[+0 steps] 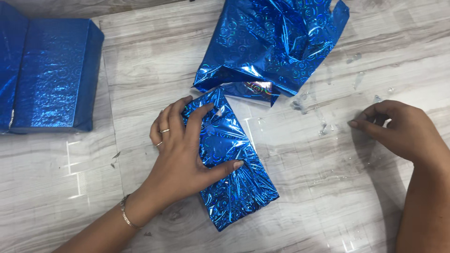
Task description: The person wraps several rectangular boxes with blue metallic gift wrap. They fold the paper around each box, crease the edges, and secure the seams with clear tape. The wrapped boxes are then stacked together on the table.
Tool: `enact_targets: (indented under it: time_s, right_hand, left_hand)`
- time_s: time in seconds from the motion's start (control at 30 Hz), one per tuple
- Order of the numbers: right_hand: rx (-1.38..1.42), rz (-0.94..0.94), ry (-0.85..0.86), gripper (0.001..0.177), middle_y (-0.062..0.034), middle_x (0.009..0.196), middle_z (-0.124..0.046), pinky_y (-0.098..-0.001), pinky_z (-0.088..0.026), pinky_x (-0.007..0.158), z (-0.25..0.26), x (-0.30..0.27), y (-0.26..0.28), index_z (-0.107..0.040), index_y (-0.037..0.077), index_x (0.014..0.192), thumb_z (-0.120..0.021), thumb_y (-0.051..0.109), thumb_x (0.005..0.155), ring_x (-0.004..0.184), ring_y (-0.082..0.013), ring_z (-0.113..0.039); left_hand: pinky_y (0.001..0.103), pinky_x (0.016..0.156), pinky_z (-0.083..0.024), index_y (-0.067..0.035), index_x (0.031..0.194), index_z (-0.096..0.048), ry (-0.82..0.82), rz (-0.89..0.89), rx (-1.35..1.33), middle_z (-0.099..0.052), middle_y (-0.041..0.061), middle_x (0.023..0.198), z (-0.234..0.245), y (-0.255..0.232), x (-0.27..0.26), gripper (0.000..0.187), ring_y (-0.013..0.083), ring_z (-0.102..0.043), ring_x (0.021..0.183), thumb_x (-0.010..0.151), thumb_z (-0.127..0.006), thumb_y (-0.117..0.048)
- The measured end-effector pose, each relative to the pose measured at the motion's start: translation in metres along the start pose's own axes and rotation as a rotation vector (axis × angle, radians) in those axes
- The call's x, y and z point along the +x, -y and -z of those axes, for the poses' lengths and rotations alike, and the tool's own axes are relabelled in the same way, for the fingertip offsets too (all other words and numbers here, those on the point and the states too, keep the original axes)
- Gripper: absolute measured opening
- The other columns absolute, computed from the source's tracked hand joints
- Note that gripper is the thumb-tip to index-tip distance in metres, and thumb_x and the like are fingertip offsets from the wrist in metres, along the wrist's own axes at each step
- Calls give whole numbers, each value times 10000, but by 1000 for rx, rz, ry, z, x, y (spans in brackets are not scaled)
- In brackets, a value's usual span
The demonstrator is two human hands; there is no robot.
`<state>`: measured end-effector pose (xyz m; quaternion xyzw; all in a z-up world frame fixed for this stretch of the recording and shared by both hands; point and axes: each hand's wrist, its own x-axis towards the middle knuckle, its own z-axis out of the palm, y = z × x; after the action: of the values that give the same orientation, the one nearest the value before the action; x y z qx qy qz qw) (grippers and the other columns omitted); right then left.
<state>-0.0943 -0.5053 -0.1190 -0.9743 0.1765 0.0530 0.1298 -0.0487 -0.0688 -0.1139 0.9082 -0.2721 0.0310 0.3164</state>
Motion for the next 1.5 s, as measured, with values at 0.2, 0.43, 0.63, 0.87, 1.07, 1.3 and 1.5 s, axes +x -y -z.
enact_targets:
  time_s: [0.2,0.43,0.63,0.87,1.07,1.3,1.5]
  right_hand:
    - [334,-48,-245,277,-163,985,-728,-364,-578,794,5,-4,-13,-689,-25,1108,-767,220,1003,918,-244,-718]
    - [707,530,-172,109,-133,1048,-769,-311,-627,898,-26,-59,105,-674,-12,925,-755,-46,861,1024,-191,-762]
    - [435,999,-434,257,-119,1040,-762,-287,-590,762,-30,-74,180,-596,53,820,-837,-31,792,926,-213,-762]
    - [331,898,-469,222,-87,957,-763,-301,-585,736,-22,-88,187,-646,28,855,-846,-38,782,865,-199,-747]
    - [249,1039,-561,217,-118,994,-756,-309,-581,751,-22,-86,184,-642,-5,907,-838,-31,818,892,-222,-751]
    - [64,1357,-536,149,-140,1043,-760,-290,-564,735,-21,-91,184,-674,21,896,-807,50,834,924,-204,-738]
    - [79,1284,-440,165,-44,1072,-758,-325,-542,774,-29,-95,184,-707,62,939,-803,72,805,987,-175,-710]
  left_hand:
    - [654,1120,-38,-64,1474,-392,-18,11,-6,-294,305,1455,-1,-2,0,1137,515,-166,1403,629,-849,-672]
    - [661,1110,-57,-65,1463,-400,-21,15,8,-298,312,1447,-3,-2,1,1130,517,-178,1392,622,-854,-668]
    - [664,1116,-67,-48,1470,-395,-50,-17,6,-292,335,1447,-2,-1,1,1135,526,-183,1393,652,-843,-694]
    - [660,1109,-61,-43,1464,-380,-11,0,-8,-296,341,1431,-2,-1,2,1145,516,-184,1382,642,-839,-695]
    - [673,1089,-40,-9,1434,-350,70,41,18,-281,351,1413,1,-1,12,1192,526,-171,1360,600,-866,-686]
    - [667,1098,-44,-22,1374,-358,128,12,28,-282,340,1424,-1,1,27,1127,512,-183,1360,576,-883,-620]
    - [630,1072,-66,-34,1349,-370,133,1,-1,-277,331,1409,-2,4,29,1063,494,-191,1354,618,-880,-613]
